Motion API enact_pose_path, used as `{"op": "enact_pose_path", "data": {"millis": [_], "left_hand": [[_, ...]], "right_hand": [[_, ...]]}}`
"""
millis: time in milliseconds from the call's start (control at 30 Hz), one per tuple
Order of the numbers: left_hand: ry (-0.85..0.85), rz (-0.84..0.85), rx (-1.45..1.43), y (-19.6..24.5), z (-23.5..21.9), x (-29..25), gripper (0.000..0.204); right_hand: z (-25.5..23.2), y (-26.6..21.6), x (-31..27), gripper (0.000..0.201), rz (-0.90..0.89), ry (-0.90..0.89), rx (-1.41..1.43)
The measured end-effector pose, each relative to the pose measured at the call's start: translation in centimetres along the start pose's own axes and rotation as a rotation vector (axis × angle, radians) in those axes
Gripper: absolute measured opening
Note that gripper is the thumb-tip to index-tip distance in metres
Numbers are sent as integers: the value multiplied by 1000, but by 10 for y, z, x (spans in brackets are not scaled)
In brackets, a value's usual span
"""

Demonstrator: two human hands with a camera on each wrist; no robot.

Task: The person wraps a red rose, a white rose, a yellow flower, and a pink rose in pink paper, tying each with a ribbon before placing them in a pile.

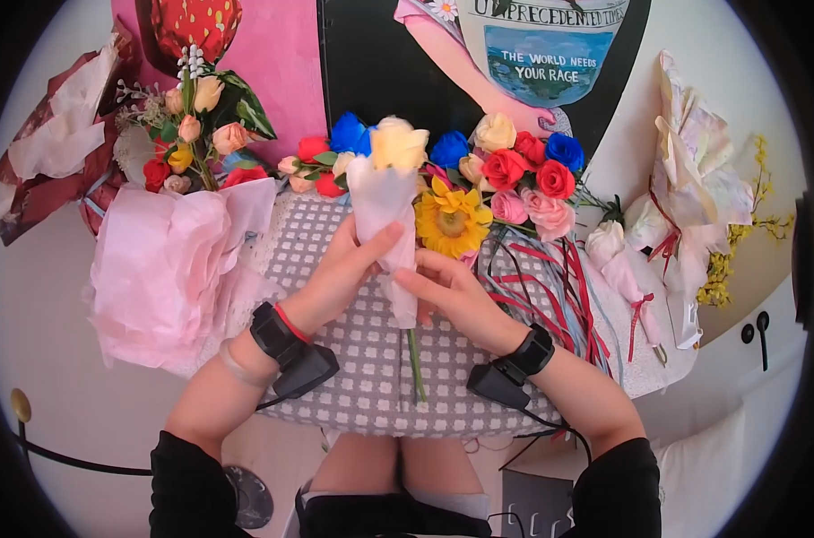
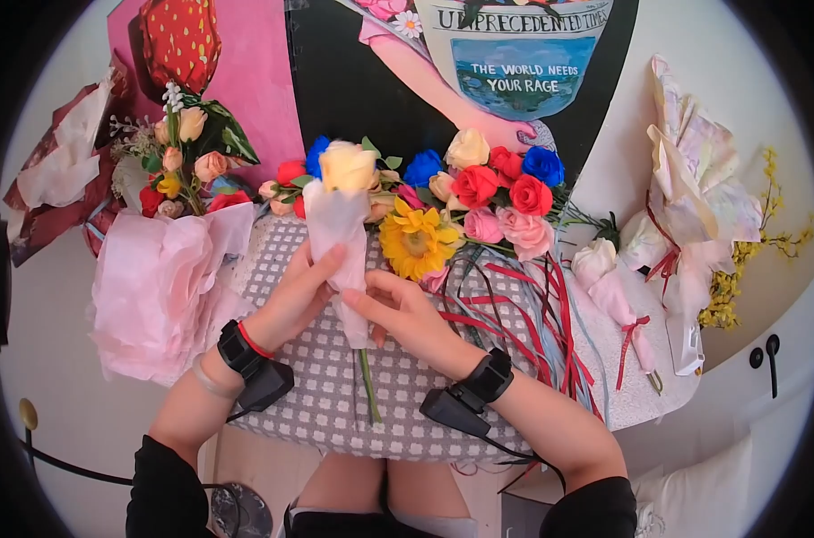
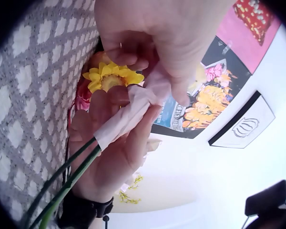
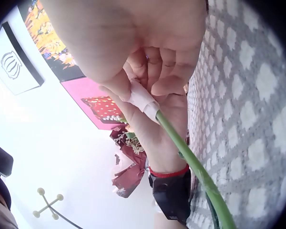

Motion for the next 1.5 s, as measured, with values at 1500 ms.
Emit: {"op": "enact_pose_path", "data": {"millis": [1500], "left_hand": [[-164, -105, 5, 11, 20, -9, 54]], "right_hand": [[-5, -29, -13, 14, -520, 408, -484]]}}
Point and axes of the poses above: each hand's wrist, its own x-axis towards the middle knuckle, its own z-axis out of the palm, y = z × x, the point moved 4 cm from there along x, towards the middle knuckle, and after that the axes turned 5 degrees about z, right-handed, at the moved point
